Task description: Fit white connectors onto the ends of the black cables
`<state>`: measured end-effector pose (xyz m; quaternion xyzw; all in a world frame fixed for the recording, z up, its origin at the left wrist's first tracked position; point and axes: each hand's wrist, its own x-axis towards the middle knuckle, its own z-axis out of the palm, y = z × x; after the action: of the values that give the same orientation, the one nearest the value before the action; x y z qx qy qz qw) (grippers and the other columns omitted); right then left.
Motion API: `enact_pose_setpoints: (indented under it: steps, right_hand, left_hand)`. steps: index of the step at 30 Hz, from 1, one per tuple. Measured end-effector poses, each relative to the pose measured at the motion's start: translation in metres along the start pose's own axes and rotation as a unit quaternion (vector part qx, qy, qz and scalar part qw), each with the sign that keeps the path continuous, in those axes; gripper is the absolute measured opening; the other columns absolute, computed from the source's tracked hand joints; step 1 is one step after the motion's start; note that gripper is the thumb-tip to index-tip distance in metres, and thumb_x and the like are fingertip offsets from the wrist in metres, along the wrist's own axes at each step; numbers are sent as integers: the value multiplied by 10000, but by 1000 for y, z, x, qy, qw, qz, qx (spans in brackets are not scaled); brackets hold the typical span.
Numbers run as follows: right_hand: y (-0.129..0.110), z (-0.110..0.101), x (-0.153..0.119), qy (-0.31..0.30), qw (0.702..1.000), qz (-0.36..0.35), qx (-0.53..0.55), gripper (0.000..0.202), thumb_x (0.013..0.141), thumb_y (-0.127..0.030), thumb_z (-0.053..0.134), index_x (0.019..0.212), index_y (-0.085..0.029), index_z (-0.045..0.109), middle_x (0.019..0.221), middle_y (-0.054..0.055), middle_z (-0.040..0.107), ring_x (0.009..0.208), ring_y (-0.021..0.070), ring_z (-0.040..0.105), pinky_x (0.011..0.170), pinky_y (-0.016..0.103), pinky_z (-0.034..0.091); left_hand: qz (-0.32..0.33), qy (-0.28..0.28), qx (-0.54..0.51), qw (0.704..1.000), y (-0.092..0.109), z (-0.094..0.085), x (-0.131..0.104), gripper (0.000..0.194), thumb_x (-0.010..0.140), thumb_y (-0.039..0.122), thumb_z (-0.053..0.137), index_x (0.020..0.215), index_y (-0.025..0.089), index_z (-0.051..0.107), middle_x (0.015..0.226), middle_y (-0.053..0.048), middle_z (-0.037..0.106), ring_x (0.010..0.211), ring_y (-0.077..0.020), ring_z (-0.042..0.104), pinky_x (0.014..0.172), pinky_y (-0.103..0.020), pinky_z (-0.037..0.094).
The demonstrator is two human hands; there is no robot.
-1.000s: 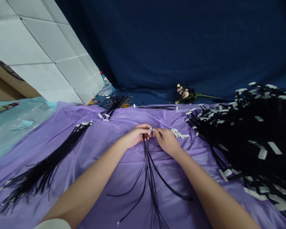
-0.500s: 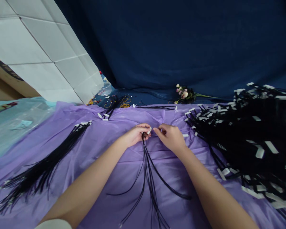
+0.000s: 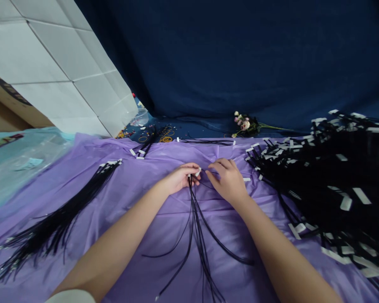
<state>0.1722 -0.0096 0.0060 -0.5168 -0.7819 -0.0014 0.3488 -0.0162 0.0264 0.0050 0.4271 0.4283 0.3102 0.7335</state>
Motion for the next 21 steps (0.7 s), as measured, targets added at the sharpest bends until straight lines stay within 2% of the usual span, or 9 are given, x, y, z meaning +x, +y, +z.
enact_pose_setpoints:
  steps: [4, 9, 15, 21]
  right_hand:
    - [-4, 0, 0, 15, 994, -104, 11, 167, 902, -277, 544, 960, -212, 686, 1030, 64, 661, 959, 210, 535, 812, 334, 381]
    - [-18, 5, -5, -43, 973, -225, 10, 166, 926, -275, 524, 908, -248, 687, 949, 11, 688, 910, 166, 550, 863, 355, 313]
    - [-24, 10, -7, -74, 964, -256, -9, 139, 907, -220, 559, 871, -254, 689, 877, -2, 680, 871, 143, 560, 868, 334, 294]
    - [-19, 12, -6, -62, 961, -269, -9, 146, 908, -201, 563, 870, -257, 692, 859, -16, 698, 827, 123, 589, 889, 313, 315]
  left_hand:
    - [7, 6, 1, 1000, -1, 1, 0, 206, 704, 217, 660, 879, 170, 561, 677, -16, 616, 532, -127, 605, 498, -216, 437]
    - [28, 35, -27, 999, -2, 2, 0, 200, 676, 205, 700, 843, 159, 601, 678, 18, 577, 549, -82, 554, 508, -189, 411]
    - [42, 39, -30, 998, -1, 5, 0, 177, 650, 184, 711, 791, 141, 612, 693, 13, 582, 585, -76, 547, 537, -183, 386]
    - [31, 30, -23, 999, 0, 6, -1, 170, 684, 206, 698, 807, 148, 597, 666, 22, 570, 526, -74, 532, 504, -194, 377]
